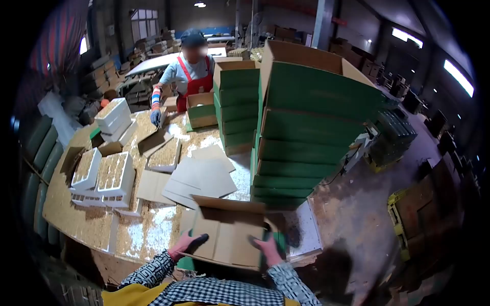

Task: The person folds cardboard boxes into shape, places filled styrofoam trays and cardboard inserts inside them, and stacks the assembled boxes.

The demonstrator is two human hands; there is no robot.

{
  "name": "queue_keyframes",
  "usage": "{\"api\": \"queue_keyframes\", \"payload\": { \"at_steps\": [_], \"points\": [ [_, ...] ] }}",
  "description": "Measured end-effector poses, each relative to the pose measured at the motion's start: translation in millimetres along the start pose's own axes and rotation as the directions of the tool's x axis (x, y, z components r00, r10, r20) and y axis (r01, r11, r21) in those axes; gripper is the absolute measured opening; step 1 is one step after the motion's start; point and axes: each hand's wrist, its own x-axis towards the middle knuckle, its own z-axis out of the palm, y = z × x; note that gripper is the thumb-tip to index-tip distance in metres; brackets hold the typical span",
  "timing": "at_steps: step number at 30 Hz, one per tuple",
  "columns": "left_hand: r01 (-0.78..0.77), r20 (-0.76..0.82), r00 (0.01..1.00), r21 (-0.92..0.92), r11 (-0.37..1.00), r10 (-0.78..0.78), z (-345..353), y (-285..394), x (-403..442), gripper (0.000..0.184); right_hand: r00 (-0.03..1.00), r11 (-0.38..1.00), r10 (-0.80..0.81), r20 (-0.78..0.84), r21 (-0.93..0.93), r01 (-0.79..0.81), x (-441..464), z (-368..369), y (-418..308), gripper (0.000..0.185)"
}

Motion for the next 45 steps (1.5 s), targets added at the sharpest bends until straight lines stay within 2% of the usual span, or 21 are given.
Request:
{"api": "queue_keyframes", "payload": {
  "at_steps": [1,2,4,6,8,9,12,15,16,19,22,23,25,29,31,33,34,35,37,41,45],
  "points": [
    [-0.062,0.01,0.998,-0.052,0.997,0.062,22,34,-9,0.052,0.998,1.0,0.0,-0.066,-0.007,-0.001,-6,-30,6,0.06],
    [0.039,0.172,0.984,0.1,0.994,-0.056,32,81,-17,0.059,0.991,0.94,-0.013,-0.135,0.336,0.058,-16,-78,22,0.057],
    [-0.164,0.493,0.841,-0.16,0.973,0.223,63,110,4,0.073,0.939,0.7,-0.056,-0.339,0.657,0.279,-42,-167,31,0.053],
    [-0.745,0.37,0.654,0.16,0.648,0.66,87,188,-8,0.077,0.767,0.745,-0.184,-0.614,0.422,0.517,-70,-229,-21,0.052],
    [-0.957,0.151,0.287,0.075,0.279,0.946,88,219,61,0.08,0.586,0.733,-0.379,-0.716,0.154,0.662,-88,-272,-95,0.051],
    [-0.91,0.027,0.354,-0.22,0.351,0.935,93,269,56,0.085,0.504,0.706,-0.48,-0.718,0.026,0.708,-92,-289,-138,0.051],
    [-0.967,0.006,0.155,-0.204,0.153,0.988,94,375,62,0.086,0.287,0.542,-0.734,-0.616,-0.276,0.794,-83,-320,-273,0.05],
    [-0.928,0.141,0.277,-0.217,0.302,0.951,120,399,91,0.076,0.17,0.366,-0.883,-0.438,-0.414,0.834,-47,-318,-392,0.049],
    [-0.967,0.095,0.255,0.033,0.253,0.962,128,396,89,0.074,0.149,0.317,-0.914,-0.376,-0.438,0.841,-32,-312,-423,0.048],
    [-0.975,0.048,0.16,0.162,0.15,0.986,134,396,94,0.079,0.107,0.21,-0.968,-0.226,-0.497,0.842,21,-289,-496,0.047],
    [-0.963,-0.016,0.241,0.122,0.241,0.97,128,392,91,0.083,0.116,0.159,-0.987,-0.112,-0.57,0.806,77,-263,-534,0.046],
    [-0.808,0.123,0.002,0.585,-0.071,0.992,118,390,91,0.087,0.119,0.149,-0.989,-0.09,-0.599,0.787,94,-257,-539,0.046],
    [-0.571,-0.05,0.017,0.819,0.051,0.999,127,385,91,0.092,0.152,0.138,-0.988,-0.034,-0.645,0.751,123,-250,-546,0.046],
    [-0.844,-0.04,0.24,0.485,0.228,0.97,121,363,117,0.085,0.283,0.251,-0.94,0.19,-0.177,0.952,127,-252,-518,0.044],
    [-0.909,-0.001,0.269,0.33,0.254,0.963,125,349,130,0.095,0.172,0.172,-0.985,0.015,-0.024,0.985,97,-209,-483,0.047],
    [-0.941,-0.026,0.246,0.234,0.245,0.969,127,341,142,0.098,0.456,0.389,-0.859,-0.235,0.279,0.878,138,-212,-431,0.049],
    [-0.955,0.009,0.226,0.2,0.22,0.974,124,336,142,0.101,0.049,0.094,-0.993,-0.109,-0.46,0.883,131,-217,-420,0.048],
    [-0.966,0.034,0.208,0.162,0.2,0.978,120,326,142,0.104,-0.159,-0.333,-0.942,0.295,-0.873,0.357,128,-223,-414,0.046],
    [-0.918,0.012,0.392,0.074,0.39,0.92,110,279,142,0.104,0.069,-0.055,-0.993,0.098,-0.888,0.456,141,-245,-413,0.047],
    [-0.551,-0.116,0.788,0.308,0.776,0.605,84,127,171,0.102,0.037,-0.139,-0.986,0.164,-0.92,0.366,117,-228,-412,0.05],
    [-0.385,0.006,0.906,0.427,0.818,0.423,90,18,168,0.098,0.075,-0.176,-0.973,0.216,-0.917,0.358,110,-221,-398,0.051]
  ]
}}
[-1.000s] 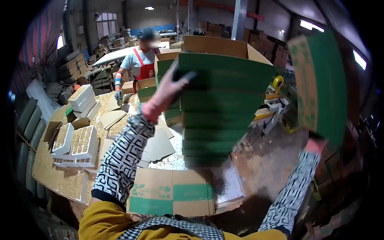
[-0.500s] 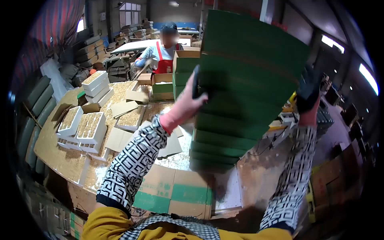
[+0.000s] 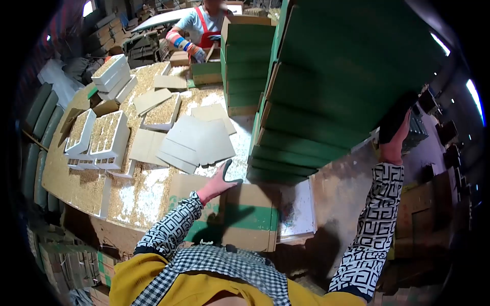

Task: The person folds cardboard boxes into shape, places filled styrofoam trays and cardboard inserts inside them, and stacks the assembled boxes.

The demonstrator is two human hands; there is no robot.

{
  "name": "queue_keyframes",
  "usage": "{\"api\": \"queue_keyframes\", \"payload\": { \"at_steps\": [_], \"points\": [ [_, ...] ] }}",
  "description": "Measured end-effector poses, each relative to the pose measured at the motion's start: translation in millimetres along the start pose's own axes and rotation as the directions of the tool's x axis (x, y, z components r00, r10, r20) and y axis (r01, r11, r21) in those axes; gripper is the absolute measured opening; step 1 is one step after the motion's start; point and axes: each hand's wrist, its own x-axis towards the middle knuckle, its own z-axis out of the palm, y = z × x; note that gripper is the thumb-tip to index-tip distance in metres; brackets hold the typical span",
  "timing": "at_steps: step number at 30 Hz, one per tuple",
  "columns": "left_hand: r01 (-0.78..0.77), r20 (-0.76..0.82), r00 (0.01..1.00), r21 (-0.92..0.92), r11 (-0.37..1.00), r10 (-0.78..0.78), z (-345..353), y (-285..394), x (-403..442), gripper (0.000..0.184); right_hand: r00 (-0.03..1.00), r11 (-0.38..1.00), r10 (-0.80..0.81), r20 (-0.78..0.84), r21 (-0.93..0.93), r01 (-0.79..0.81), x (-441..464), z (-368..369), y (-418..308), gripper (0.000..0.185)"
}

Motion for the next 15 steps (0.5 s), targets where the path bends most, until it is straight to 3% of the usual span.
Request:
{"api": "queue_keyframes", "payload": {
  "at_steps": [1,4,6,7,10,11,14,15],
  "points": [
    [0.019,0.027,0.999,-0.033,0.999,-0.018,7,-8,-10,0.096,0.999,1.0,0.002,0.032,0.004,-0.002,-10,0,-3,0.051],
    [0.029,-0.031,0.999,0.094,0.995,-0.026,-2,-17,-28,0.093,0.987,0.995,0.047,0.151,0.076,-0.059,-64,-6,-26,0.052],
    [-0.004,-0.136,0.99,0.209,0.978,0.033,-18,-15,-35,0.093,0.957,0.931,0.159,0.244,0.285,-0.227,-96,-14,-49,0.054],
    [0.001,-0.131,0.991,0.211,0.977,0.027,-23,-16,-35,0.093,0.952,0.924,0.14,0.272,0.309,-0.224,-101,-17,-66,0.053],
    [0.008,-0.097,0.995,0.28,0.96,0.02,-27,-15,-20,0.1,0.859,0.511,0.365,0.359,0.694,-0.507,-106,-19,-90,0.053],
    [0.004,-0.085,0.996,0.31,0.951,0.023,-22,-10,-11,0.103,0.836,0.484,0.388,0.388,0.686,-0.543,-107,-19,-97,0.053],
    [-0.001,-0.032,0.999,0.319,0.948,0.011,2,4,26,0.114,0.754,-0.046,0.393,0.527,0.83,-0.556,-157,8,-51,0.06],
    [0.018,-0.011,1.0,0.285,0.958,-0.015,14,4,38,0.116,0.665,0.043,0.473,0.578,0.738,-0.673,-167,20,-50,0.06]
  ]
}}
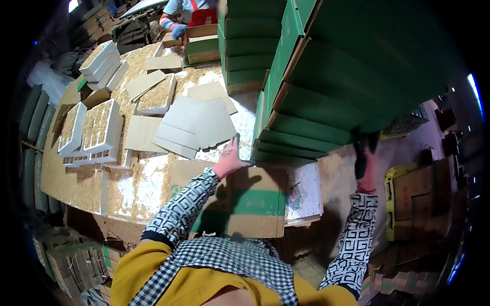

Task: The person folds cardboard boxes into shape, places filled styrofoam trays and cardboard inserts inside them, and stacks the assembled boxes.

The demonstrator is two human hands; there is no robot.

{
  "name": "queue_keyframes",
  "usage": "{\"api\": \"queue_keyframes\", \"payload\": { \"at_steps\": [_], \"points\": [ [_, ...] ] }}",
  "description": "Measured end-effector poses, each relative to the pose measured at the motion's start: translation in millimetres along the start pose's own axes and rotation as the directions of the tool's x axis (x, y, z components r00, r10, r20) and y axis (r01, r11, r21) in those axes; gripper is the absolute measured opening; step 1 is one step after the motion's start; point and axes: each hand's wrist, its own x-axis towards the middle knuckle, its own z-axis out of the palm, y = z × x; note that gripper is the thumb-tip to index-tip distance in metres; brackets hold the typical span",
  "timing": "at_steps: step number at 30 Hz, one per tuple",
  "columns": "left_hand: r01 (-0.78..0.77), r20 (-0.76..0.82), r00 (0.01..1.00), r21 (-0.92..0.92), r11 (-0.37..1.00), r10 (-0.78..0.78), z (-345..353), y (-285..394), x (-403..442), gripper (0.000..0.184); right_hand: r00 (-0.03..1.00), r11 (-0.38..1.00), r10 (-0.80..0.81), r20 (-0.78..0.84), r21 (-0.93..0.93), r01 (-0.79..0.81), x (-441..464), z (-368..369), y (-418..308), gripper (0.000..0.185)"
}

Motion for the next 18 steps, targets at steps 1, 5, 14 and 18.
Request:
{"api": "queue_keyframes", "payload": {
  "at_steps": [1,5,14,18],
  "points": [
    [0.018,0.031,0.999,-0.035,0.999,-0.017,15,0,14,0.118,0.996,0.994,0.082,-0.039,-0.073,-0.085,4,-7,20,0.058],
    [0.113,0.066,0.993,-0.335,0.936,-0.097,29,36,30,0.108,0.996,0.999,-0.017,-0.085,0.027,0.019,19,38,28,0.052],
    [0.125,-0.074,0.987,-0.201,0.972,-0.142,90,7,144,0.09,0.994,0.998,-0.058,-0.09,0.011,0.059,148,49,64,0.056],
    [0.159,-0.105,0.978,-0.172,0.972,-0.179,95,13,198,0.094,0.992,0.997,-0.067,-0.109,0.021,0.07,212,44,91,0.054]
  ]
}}
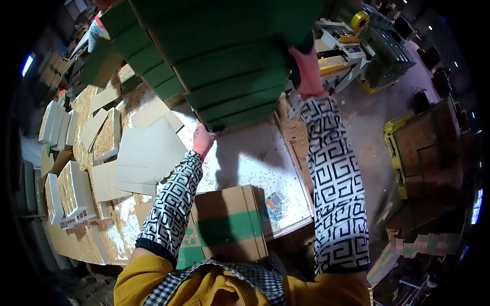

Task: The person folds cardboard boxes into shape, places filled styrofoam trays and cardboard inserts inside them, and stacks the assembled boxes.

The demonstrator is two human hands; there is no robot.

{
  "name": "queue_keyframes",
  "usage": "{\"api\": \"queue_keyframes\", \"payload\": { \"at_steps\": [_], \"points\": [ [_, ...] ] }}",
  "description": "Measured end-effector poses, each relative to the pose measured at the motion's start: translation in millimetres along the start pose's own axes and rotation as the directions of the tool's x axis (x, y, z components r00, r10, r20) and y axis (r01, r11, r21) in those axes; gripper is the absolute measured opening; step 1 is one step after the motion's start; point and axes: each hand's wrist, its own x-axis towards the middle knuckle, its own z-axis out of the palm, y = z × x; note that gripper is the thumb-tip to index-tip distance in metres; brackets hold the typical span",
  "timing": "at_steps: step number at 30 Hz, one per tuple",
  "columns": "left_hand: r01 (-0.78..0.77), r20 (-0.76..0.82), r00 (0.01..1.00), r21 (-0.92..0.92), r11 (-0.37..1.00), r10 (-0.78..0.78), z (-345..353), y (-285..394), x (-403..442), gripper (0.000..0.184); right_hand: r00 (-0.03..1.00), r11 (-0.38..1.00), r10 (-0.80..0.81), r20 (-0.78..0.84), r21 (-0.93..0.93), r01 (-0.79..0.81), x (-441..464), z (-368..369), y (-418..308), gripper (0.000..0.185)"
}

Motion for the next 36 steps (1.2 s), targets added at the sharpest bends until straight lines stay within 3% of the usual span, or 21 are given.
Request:
{"api": "queue_keyframes", "payload": {
  "at_steps": [3,8,10,12,14,15,17,18,19,20,21,22,23,24,25,27,29,30,33,34,36],
  "points": [
    [0.013,0.015,1.0,-0.033,0.999,-0.013,-1,12,24,0.093,0.992,0.98,-0.118,0.042,-0.156,0.124,33,-11,24,0.05],
    [-0.024,-0.077,0.997,0.061,0.998,0.029,19,-1,40,0.095,0.983,0.929,-0.181,-0.029,-0.333,0.161,54,-18,42,0.054],
    [0.096,0.101,0.989,0.146,0.985,-0.111,26,-22,56,0.093,0.977,0.912,-0.211,-0.015,-0.363,0.192,53,-22,48,0.055],
    [0.13,0.14,0.978,0.173,0.976,-0.155,19,-25,49,0.092,0.997,0.843,-0.048,0.066,-0.533,0.076,77,-51,72,0.076],
    [0.057,0.032,0.998,0.127,0.99,-0.062,2,-27,16,0.089,1.0,0.973,0.004,-0.022,-0.232,-0.009,23,-21,37,0.068],
    [0.113,0.048,0.992,0.055,0.992,-0.116,-17,-24,-5,0.084,0.997,0.996,0.05,-0.064,-0.068,-0.054,-17,-11,20,0.064],
    [0.033,0.027,0.999,-0.105,0.994,-0.031,-78,-23,-68,0.08,1.0,0.955,0.019,-0.015,-0.296,-0.023,-80,-22,20,0.054],
    [-0.056,-0.092,0.994,0.054,0.997,0.061,-110,-40,-100,0.077,0.986,0.961,0.167,-0.006,-0.221,-0.164,-120,-37,35,0.048],
    [-0.125,-0.19,0.967,0.224,0.967,0.169,-145,-58,-134,0.074,0.871,0.853,0.455,-0.184,-0.189,-0.486,-168,-36,40,0.045],
    [-0.024,-0.256,0.955,0.436,0.899,0.15,-182,-83,-167,0.072,0.864,0.82,0.499,-0.07,-0.284,-0.497,-210,-40,49,0.044],
    [0.087,-0.317,0.937,0.618,0.781,0.147,-213,-114,-198,0.07,0.842,0.707,0.538,0.028,-0.558,-0.434,-255,-65,86,0.045],
    [0.295,-0.408,0.913,0.656,0.695,-0.003,-235,-147,-227,0.069,0.764,0.694,0.632,0.128,-0.533,-0.485,-296,-57,92,0.048],
    [0.489,-0.508,0.85,0.66,0.571,-0.141,-250,-174,-253,0.068,0.783,0.624,0.575,0.237,-0.746,-0.232,-340,-61,113,0.049],
    [0.519,-0.378,0.847,0.434,0.736,-0.374,-262,-190,-272,0.067,0.726,0.622,0.673,0.141,-0.64,-0.452,-379,-56,139,0.06],
    [0.567,-0.177,0.822,0.159,0.808,-0.542,-273,-200,-292,0.066,0.788,0.413,0.609,0.087,-0.883,-0.221,-408,-29,133,0.079],
    [0.516,-0.062,0.854,-0.021,0.856,-0.516,-241,-191,-336,0.061,0.775,0.245,0.631,0.0,-0.949,-0.2,-427,14,116,0.096],
    [0.477,-0.308,0.819,-0.101,0.873,-0.483,-237,-194,-371,0.056,0.712,0.342,0.699,0.072,-0.908,-0.244,-434,30,108,0.097],
    [0.369,-0.322,0.851,-0.193,0.909,-0.414,-244,-188,-388,0.054,0.678,0.383,0.727,0.109,-0.884,-0.269,-436,38,105,0.098],
    [0.432,-0.369,0.781,-0.261,0.863,-0.503,-270,-186,-416,0.048,0.672,0.38,0.714,0.195,-0.915,-0.138,-438,78,98,0.096],
    [0.329,-0.444,0.787,-0.286,0.9,-0.428,-279,-185,-418,0.046,0.669,0.271,0.731,0.135,-0.957,-0.103,-429,99,78,0.093],
    [0.179,-0.596,0.748,-0.243,0.953,-0.292,-306,-165,-408,0.044,0.812,0.503,0.552,0.188,-0.852,-0.145,-418,101,64,0.083]
  ]
}}
